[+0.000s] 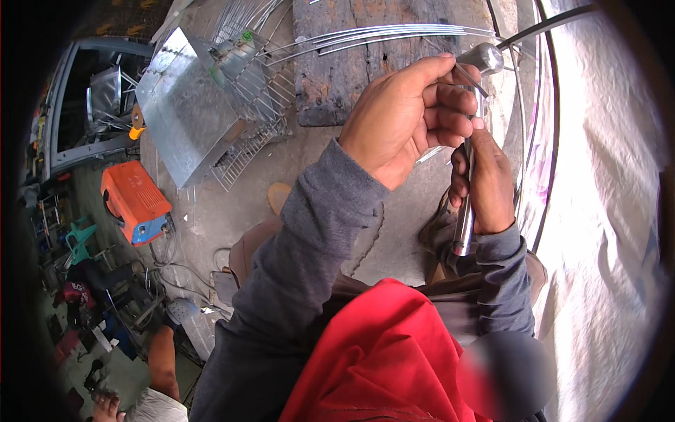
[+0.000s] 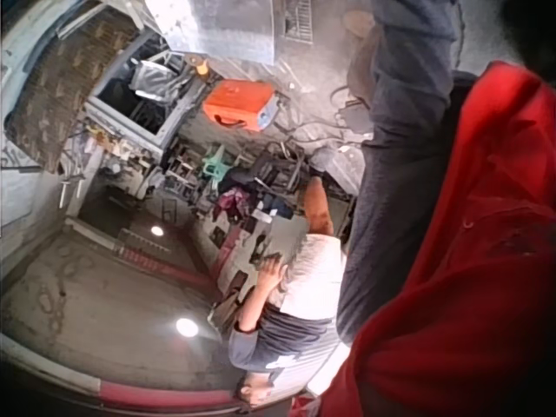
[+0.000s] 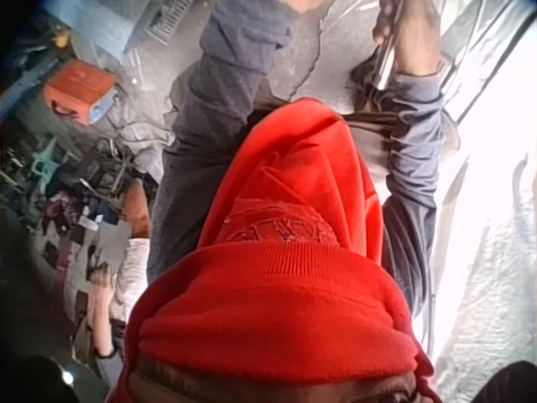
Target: Straighten or shape metal rods using a hammer on a wooden block workbench.
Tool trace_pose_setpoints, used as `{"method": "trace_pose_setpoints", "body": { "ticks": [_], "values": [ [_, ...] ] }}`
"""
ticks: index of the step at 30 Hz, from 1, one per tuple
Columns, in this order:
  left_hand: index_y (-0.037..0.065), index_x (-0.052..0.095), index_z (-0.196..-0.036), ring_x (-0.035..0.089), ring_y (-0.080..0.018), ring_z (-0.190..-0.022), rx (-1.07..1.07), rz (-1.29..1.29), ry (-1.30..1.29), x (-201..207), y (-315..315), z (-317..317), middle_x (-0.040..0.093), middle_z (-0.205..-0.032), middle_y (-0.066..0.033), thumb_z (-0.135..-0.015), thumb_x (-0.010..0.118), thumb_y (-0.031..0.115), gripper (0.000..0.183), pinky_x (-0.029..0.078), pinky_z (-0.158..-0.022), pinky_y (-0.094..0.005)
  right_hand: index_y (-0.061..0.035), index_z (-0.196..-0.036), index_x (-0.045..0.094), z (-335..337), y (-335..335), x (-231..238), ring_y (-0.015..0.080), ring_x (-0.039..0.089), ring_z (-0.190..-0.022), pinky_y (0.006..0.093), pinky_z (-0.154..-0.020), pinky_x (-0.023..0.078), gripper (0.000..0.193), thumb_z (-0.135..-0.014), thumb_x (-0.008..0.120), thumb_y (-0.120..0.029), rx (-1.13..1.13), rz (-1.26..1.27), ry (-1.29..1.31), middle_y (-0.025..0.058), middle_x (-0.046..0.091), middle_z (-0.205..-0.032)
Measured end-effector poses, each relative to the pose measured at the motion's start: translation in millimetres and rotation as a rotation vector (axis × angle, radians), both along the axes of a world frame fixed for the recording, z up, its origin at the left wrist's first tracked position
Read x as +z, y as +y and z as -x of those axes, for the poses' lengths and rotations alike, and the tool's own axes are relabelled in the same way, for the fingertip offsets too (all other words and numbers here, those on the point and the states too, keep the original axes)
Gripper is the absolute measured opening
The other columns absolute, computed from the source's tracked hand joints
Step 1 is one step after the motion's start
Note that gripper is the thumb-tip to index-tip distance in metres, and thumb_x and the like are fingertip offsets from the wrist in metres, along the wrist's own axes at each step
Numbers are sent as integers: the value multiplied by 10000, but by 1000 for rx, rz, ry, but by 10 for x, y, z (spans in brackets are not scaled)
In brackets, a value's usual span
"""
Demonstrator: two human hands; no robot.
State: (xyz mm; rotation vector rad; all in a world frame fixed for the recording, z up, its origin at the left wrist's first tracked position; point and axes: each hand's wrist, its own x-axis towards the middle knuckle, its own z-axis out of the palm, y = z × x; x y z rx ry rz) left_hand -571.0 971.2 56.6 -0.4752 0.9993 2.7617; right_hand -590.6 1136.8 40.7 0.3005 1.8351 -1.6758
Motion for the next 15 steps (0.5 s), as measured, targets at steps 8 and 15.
{"method": "trace_pose_setpoints", "body": {
  "ticks": [8, 15],
  "values": [
    [46, 670, -1144, 633, -96, -667, -18, 20, -19, -9, -6, -35, 655, -820, 12, -1035, 534, 345, 346, 534, -656, -240, -25, -1155, 575, -5, 17, -24, 56, 413, -429, 218, -363, 367, 520, -1045, 474, -523, 2, -10, 16, -14, 442, -679],
    [23, 633, -1185, 675, -125, -726, -49, 271, -85, -131, -32, -196, 684, -878, -47, -1010, 595, 272, 308, 546, -675, -261, -17, -1167, 576, -7, -19, 9, 58, 417, -428, 219, -364, 371, 530, -1045, 477, -523, 3, 7, 2, -17, 456, -681]
  ]
}}
